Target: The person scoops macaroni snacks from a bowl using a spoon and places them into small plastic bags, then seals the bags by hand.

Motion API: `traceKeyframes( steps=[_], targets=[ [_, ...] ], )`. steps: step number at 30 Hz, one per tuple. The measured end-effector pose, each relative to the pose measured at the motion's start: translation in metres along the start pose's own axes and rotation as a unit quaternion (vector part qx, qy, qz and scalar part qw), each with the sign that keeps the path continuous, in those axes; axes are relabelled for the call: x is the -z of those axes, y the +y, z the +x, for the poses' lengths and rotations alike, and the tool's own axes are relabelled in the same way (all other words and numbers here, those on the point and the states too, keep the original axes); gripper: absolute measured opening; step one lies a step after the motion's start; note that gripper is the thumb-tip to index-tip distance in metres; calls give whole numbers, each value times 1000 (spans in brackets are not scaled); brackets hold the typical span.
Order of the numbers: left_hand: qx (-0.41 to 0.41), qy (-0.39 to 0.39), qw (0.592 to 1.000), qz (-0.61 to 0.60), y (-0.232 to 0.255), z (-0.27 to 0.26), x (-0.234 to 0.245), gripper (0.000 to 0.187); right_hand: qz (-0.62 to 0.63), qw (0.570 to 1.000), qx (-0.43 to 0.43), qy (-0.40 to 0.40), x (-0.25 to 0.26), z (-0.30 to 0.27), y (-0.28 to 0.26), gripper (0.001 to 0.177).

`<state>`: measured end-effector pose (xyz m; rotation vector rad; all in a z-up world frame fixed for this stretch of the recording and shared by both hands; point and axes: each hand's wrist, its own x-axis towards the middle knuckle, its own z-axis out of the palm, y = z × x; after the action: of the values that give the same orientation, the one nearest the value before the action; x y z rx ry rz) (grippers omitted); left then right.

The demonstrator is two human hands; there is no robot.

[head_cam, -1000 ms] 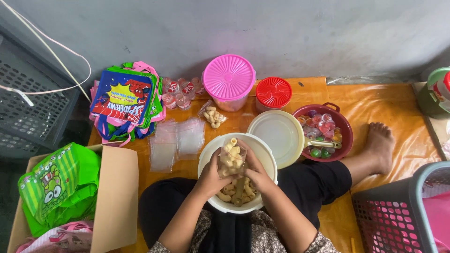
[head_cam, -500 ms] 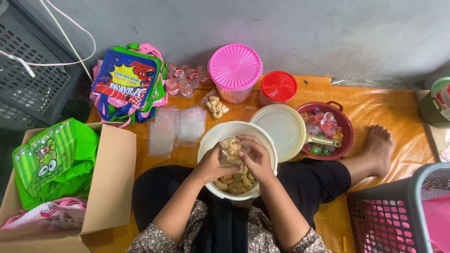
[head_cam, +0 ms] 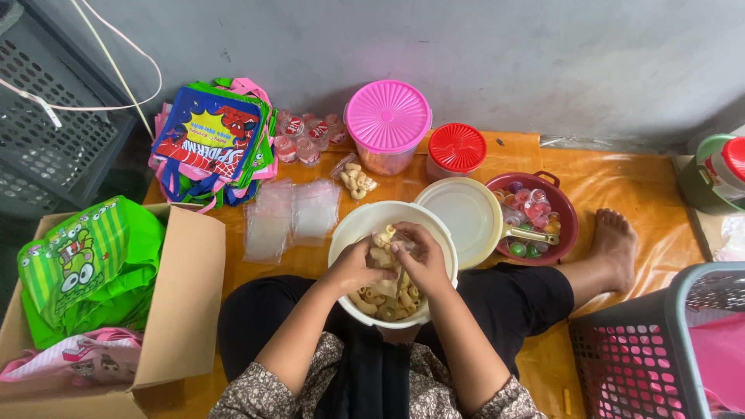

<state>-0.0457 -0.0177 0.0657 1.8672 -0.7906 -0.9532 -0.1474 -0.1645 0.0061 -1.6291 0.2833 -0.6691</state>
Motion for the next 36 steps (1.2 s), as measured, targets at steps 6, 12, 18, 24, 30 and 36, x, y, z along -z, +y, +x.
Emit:
traceKeyframes(
  steps=[6, 12, 18, 24, 30, 36],
  targets=[
    [-31, 17, 999, -13, -3, -3, 1, 67, 31, 999, -10, 25, -3, 2, 1, 31],
    [-36, 32, 999, 17, -4, -4, 1, 64, 18, 1000, 12, 9, -1, 0, 3, 30],
    [-32, 23, 999, -34, -11, 1, -1, 75, 10, 999, 33, 6, -2, 1, -11, 26],
    [-36, 10, 998, -60, 4, -6, 1, 73, 19, 998, 58, 10, 0, 1, -10, 24],
    [-105, 28, 991, -80, -2, -3, -3, 57, -93, 992, 75, -40, -3, -3, -17, 12],
    [-178, 72, 975, -109, -32, 12, -9, 47, -106, 990, 83, 29, 0, -6, -4, 20]
  ],
)
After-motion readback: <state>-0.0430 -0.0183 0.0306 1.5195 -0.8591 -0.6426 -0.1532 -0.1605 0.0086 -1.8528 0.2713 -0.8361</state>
